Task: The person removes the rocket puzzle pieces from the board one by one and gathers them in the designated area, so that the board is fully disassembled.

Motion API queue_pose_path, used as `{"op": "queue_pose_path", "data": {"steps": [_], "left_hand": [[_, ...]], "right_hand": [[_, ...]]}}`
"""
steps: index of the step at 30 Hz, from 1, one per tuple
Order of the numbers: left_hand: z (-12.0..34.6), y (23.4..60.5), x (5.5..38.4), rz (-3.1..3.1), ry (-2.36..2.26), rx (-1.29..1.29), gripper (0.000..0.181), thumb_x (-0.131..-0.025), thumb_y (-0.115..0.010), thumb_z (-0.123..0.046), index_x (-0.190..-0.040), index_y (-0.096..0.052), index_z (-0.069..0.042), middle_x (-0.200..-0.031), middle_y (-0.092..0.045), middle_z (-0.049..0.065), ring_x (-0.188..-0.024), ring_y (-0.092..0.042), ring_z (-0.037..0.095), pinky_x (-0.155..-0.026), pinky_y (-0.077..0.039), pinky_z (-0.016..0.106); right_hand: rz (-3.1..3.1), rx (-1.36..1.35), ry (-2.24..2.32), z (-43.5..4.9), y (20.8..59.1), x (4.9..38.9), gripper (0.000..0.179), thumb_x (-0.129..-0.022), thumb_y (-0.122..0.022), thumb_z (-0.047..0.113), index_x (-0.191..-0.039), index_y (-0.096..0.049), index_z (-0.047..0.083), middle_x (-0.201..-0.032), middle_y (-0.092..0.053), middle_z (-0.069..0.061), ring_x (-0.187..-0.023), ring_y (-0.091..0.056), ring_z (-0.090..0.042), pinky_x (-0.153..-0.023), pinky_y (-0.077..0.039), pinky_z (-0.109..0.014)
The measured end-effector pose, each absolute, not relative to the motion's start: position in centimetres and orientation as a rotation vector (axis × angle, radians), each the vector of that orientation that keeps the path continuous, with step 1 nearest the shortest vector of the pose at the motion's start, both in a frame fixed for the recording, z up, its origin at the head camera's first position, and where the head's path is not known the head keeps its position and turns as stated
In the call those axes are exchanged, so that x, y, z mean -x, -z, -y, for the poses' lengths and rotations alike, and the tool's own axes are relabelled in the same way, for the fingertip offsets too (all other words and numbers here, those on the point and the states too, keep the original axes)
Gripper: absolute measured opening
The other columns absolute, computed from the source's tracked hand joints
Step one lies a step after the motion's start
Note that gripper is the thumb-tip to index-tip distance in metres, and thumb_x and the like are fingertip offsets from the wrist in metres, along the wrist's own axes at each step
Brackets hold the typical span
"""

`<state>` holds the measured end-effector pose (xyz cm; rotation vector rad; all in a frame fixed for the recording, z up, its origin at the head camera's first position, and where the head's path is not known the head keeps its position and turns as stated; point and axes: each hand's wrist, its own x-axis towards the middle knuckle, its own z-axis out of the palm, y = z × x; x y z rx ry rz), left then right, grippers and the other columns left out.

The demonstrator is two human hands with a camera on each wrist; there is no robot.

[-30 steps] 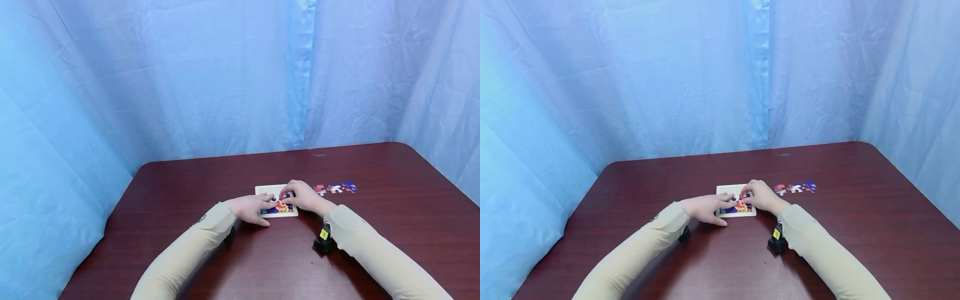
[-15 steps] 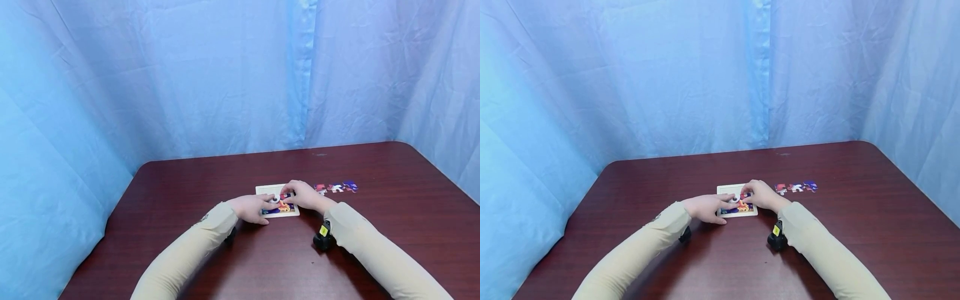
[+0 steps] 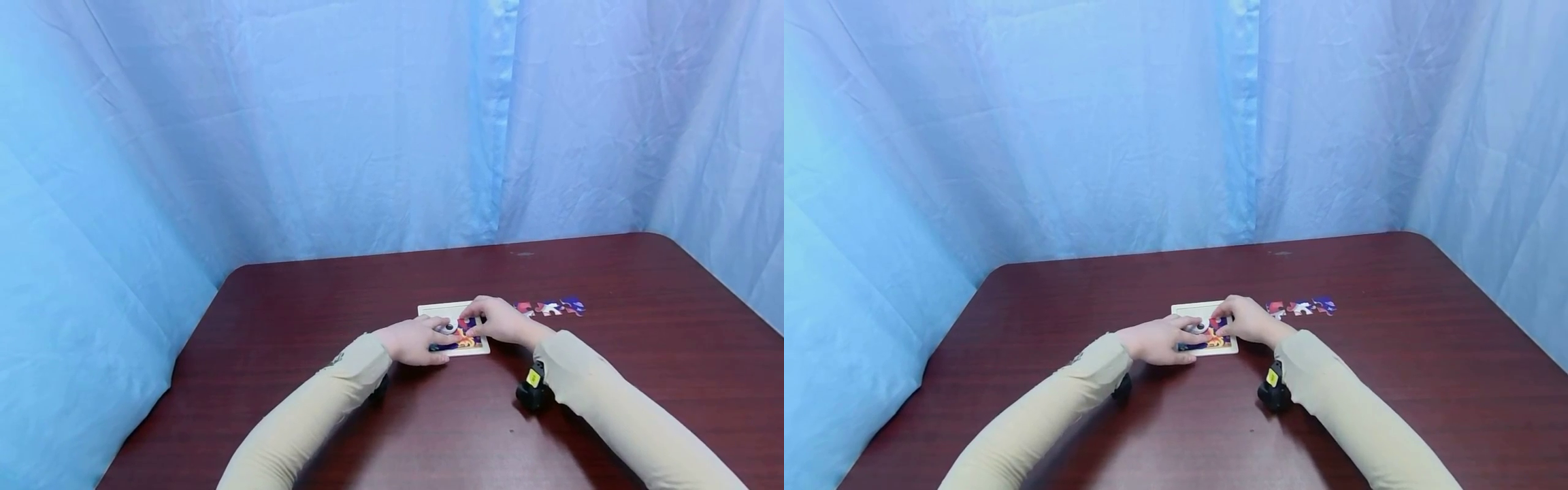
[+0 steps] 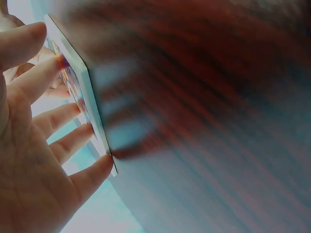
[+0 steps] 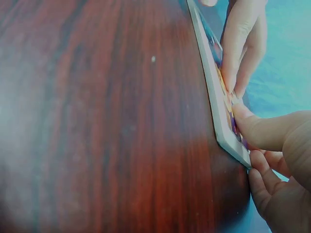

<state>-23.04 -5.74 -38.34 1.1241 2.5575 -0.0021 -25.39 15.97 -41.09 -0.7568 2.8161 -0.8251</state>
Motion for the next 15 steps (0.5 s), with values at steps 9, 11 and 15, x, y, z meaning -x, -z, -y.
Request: {"op": "queue_pose_path", "data": {"steps": [9,11,15], "left_hand": [[5.79,38.43,22.94,-2.562,0.003,-1.133,0.051,-0.095,-0.054,-0.038,-0.144,-0.040,-0.034,-0.157,-0.022,0.000,-0.143,-0.024,0.024,-0.114,-0.026,0.034],[5.79,38.42,22.90,-2.568,0.007,-1.138,0.051,-0.095,-0.054,-0.038,-0.143,-0.040,-0.033,-0.157,-0.023,0.000,-0.143,-0.024,0.024,-0.114,-0.026,0.034],[5.80,38.40,22.84,-2.580,0.019,-1.165,0.051,-0.094,-0.055,-0.037,-0.143,-0.041,-0.032,-0.157,-0.024,0.001,-0.143,-0.025,0.024,-0.114,-0.026,0.034]], "right_hand": [[-2.750,0.699,0.843,-15.56,40.96,25.81,0.019,-0.082,-0.072,0.010,-0.099,-0.064,0.007,-0.096,-0.061,-0.008,-0.087,-0.053,-0.021,-0.086,-0.046,-0.043],[-2.737,0.706,0.850,-15.50,40.90,25.91,0.018,-0.082,-0.072,0.007,-0.097,-0.063,0.007,-0.094,-0.059,-0.007,-0.085,-0.051,-0.020,-0.084,-0.045,-0.041],[-2.725,0.750,0.881,-15.47,40.93,26.02,0.017,-0.081,-0.071,0.003,-0.094,-0.060,0.006,-0.090,-0.057,-0.007,-0.083,-0.050,-0.020,-0.081,-0.043,-0.037]]}}
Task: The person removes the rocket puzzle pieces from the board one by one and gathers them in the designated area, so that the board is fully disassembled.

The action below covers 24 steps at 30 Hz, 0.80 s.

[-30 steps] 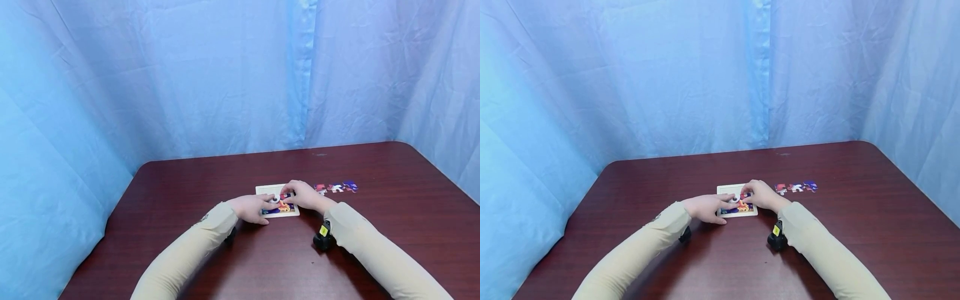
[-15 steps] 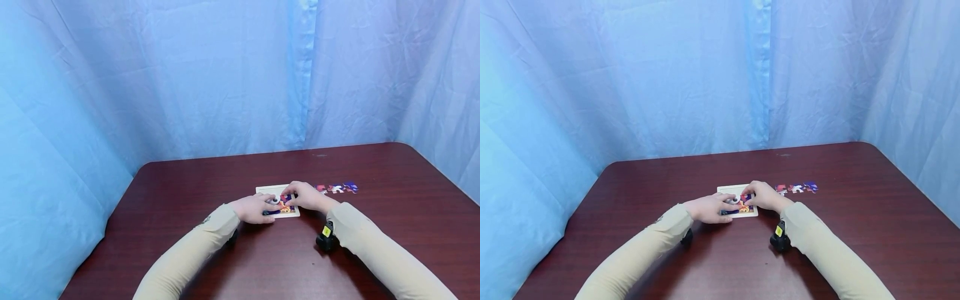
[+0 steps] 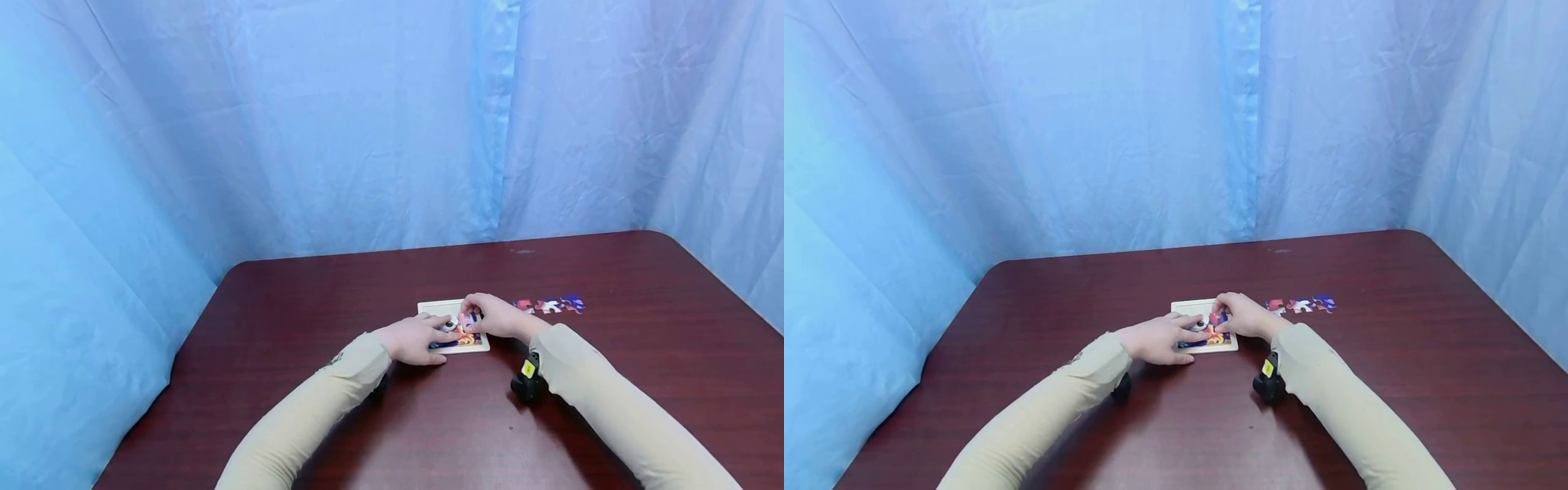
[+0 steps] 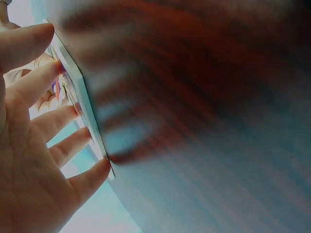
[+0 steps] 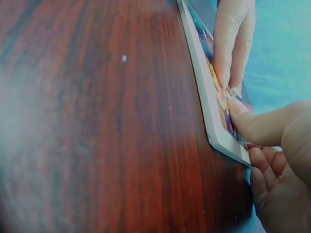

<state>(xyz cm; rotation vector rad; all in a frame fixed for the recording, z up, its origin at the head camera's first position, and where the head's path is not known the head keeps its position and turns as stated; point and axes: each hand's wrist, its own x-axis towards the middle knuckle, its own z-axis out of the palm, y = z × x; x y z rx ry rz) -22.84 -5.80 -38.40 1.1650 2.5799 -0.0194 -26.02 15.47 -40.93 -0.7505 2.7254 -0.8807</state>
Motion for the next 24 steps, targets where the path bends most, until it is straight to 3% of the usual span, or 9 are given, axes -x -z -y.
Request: {"op": "queue_pose_path", "data": {"steps": [24], "left_hand": [[5.78,38.45,22.64,-2.567,0.039,-1.177,0.055,-0.094,-0.055,-0.038,-0.146,-0.036,-0.033,-0.158,-0.020,0.001,-0.142,-0.026,0.023,-0.113,-0.026,0.033]], "right_hand": [[-2.767,0.650,1.029,-15.87,41.46,25.67,0.012,-0.083,-0.069,0.005,-0.092,-0.063,0.010,-0.085,-0.057,-0.004,-0.080,-0.050,-0.018,-0.077,-0.042,-0.035]]}}
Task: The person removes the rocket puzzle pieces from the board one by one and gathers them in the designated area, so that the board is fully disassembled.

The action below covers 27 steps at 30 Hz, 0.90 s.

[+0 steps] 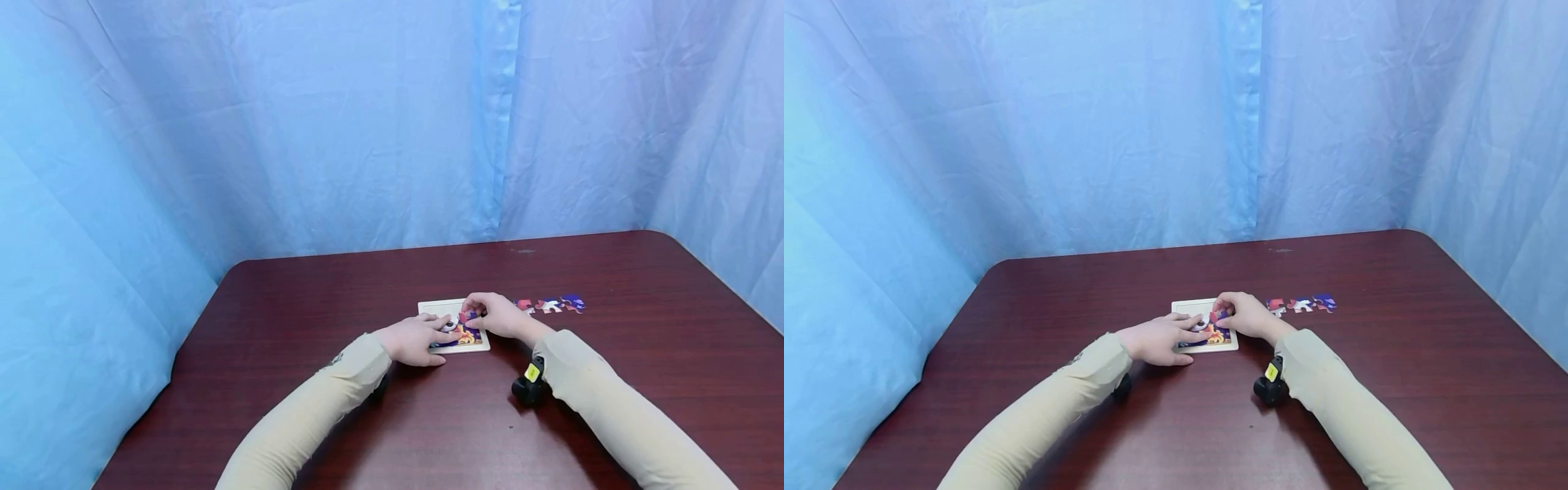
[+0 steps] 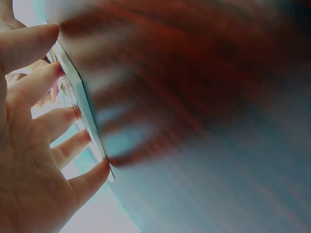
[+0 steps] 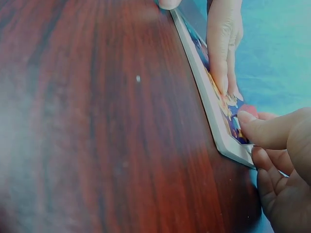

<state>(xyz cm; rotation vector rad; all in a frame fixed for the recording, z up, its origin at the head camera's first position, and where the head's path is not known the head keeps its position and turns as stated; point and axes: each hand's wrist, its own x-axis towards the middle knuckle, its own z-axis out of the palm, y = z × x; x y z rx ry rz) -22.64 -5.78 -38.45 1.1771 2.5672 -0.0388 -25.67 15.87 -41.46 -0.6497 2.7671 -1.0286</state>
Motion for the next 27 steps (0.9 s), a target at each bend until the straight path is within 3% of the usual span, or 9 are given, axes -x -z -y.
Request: {"op": "queue_pose_path", "data": {"steps": [11,27], "left_hand": [[5.82,38.71,22.75,-2.568,0.042,-1.177,0.055,-0.094,-0.055,-0.038,-0.146,-0.036,-0.033,-0.158,-0.020,0.000,-0.142,-0.026,0.023,-0.113,-0.027,0.033],[5.84,38.66,22.62,-2.578,0.044,-1.172,0.055,-0.094,-0.056,-0.037,-0.145,-0.037,-0.034,-0.158,-0.021,0.000,-0.142,-0.026,0.021,-0.113,-0.027,0.031]], "right_hand": [[-2.767,0.633,1.111,-16.10,41.93,25.60,0.008,-0.086,-0.067,0.006,-0.092,-0.065,0.010,-0.087,-0.060,-0.004,-0.084,-0.055,-0.019,-0.081,-0.045,-0.039],[-2.706,0.651,1.229,-16.55,41.82,25.51,0.003,-0.087,-0.067,0.010,-0.089,-0.068,0.009,-0.081,-0.064,-0.002,-0.075,-0.054,-0.014,-0.074,-0.043,-0.032]]}}
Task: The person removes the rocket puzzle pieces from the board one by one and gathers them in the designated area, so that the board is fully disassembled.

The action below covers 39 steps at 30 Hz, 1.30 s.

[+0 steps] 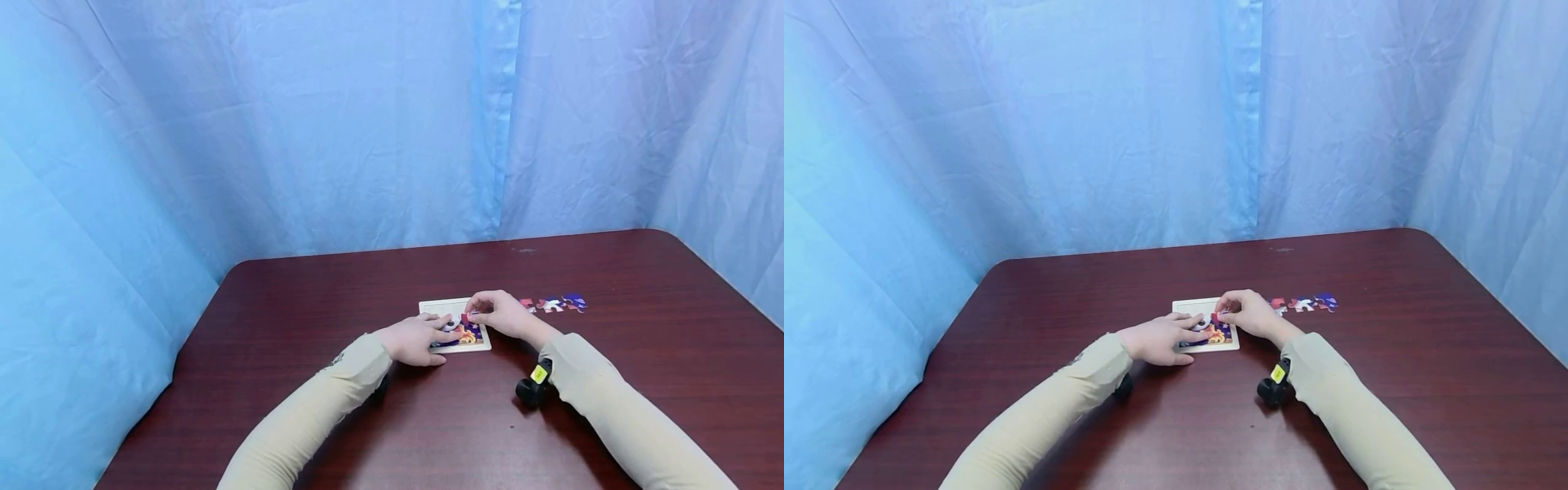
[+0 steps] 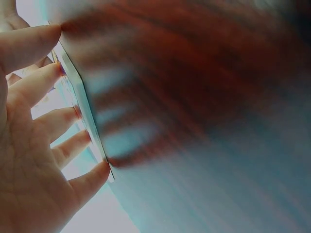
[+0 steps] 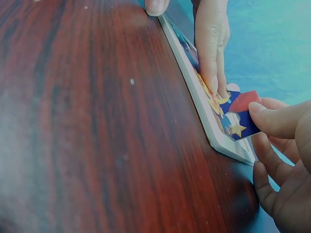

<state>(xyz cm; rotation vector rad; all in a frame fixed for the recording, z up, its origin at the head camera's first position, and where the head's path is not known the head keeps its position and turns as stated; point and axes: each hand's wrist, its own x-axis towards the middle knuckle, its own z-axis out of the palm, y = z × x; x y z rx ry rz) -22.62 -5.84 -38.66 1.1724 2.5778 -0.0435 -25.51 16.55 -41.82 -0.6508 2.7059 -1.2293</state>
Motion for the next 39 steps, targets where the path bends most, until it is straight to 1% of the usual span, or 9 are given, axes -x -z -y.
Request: {"op": "queue_pose_path", "data": {"steps": [6,12,15,21,29,34,39], "left_hand": [[5.8,38.8,22.6,-2.570,0.049,-1.147,0.055,-0.094,-0.054,-0.039,-0.146,-0.035,-0.035,-0.158,-0.018,-0.001,-0.143,-0.024,0.022,-0.114,-0.024,0.033],[5.8,38.8,22.7,-2.577,0.054,-1.162,0.055,-0.094,-0.055,-0.038,-0.146,-0.036,-0.034,-0.158,-0.019,-0.001,-0.142,-0.025,0.021,-0.113,-0.027,0.032],[5.8,38.7,22.6,-2.572,0.065,-1.160,0.055,-0.094,-0.054,-0.039,-0.146,-0.035,-0.035,-0.158,-0.019,-0.001,-0.142,-0.025,0.022,-0.114,-0.026,0.031],[5.7,38.6,22.4,-2.563,0.073,-1.144,0.055,-0.094,-0.054,-0.039,-0.146,-0.035,-0.035,-0.159,-0.017,-0.001,-0.143,-0.024,0.022,-0.114,-0.024,0.031],[5.8,38.6,22.5,-2.565,0.064,-1.147,0.055,-0.095,-0.054,-0.038,-0.146,-0.034,-0.035,-0.159,-0.016,-0.001,-0.143,-0.024,0.023,-0.114,-0.025,0.032],[5.9,38.8,22.6,-2.560,0.039,-1.134,0.056,-0.095,-0.054,-0.038,-0.146,-0.033,-0.036,-0.159,-0.016,-0.002,-0.143,-0.023,0.023,-0.114,-0.025,0.032],[5.9,38.8,22.7,-2.564,0.044,-1.154,0.055,-0.095,-0.054,-0.038,-0.146,-0.033,-0.036,-0.159,-0.017,-0.001,-0.143,-0.025,0.024,-0.114,-0.025,0.032]], "right_hand": [[-2.677,0.641,1.236,-16.7,41.8,25.4,0.004,-0.085,-0.069,0.010,-0.089,-0.069,0.009,-0.080,-0.067,0.000,-0.075,-0.057,-0.012,-0.077,-0.045,-0.032],[-2.698,0.587,1.202,-16.5,41.7,25.5,0.003,-0.086,-0.068,0.012,-0.089,-0.070,0.010,-0.081,-0.067,0.001,-0.077,-0.056,-0.015,-0.079,-0.044,-0.034],[-2.728,0.528,1.154,-16.3,41.6,25.7,0.004,-0.087,-0.067,0.012,-0.089,-0.070,0.010,-0.080,-0.067,0.000,-0.077,-0.055,-0.016,-0.080,-0.043,-0.035],[-2.756,0.456,1.104,-15.6,41.2,26.1,0.005,-0.087,-0.065,0.008,-0.086,-0.069,0.005,-0.080,-0.068,-0.004,-0.079,-0.056,-0.019,-0.080,-0.045,-0.038],[-2.801,0.367,1.086,-15.2,41.1,26.6,0.006,-0.088,-0.065,0.008,-0.087,-0.070,0.006,-0.083,-0.068,-0.007,-0.082,-0.058,-0.022,-0.084,-0.045,-0.042],[-2.788,0.369,1.106,-15.3,41.4,26.5,0.006,-0.089,-0.064,0.009,-0.089,-0.070,0.006,-0.085,-0.067,-0.007,-0.083,-0.057,-0.021,-0.085,-0.045,-0.042],[-2.750,0.434,1.139,-15.8,41.5,26.5,0.008,-0.086,-0.068,0.008,-0.093,-0.070,0.005,-0.087,-0.068,-0.006,-0.080,-0.057,-0.017,-0.080,-0.048,-0.037]]}}
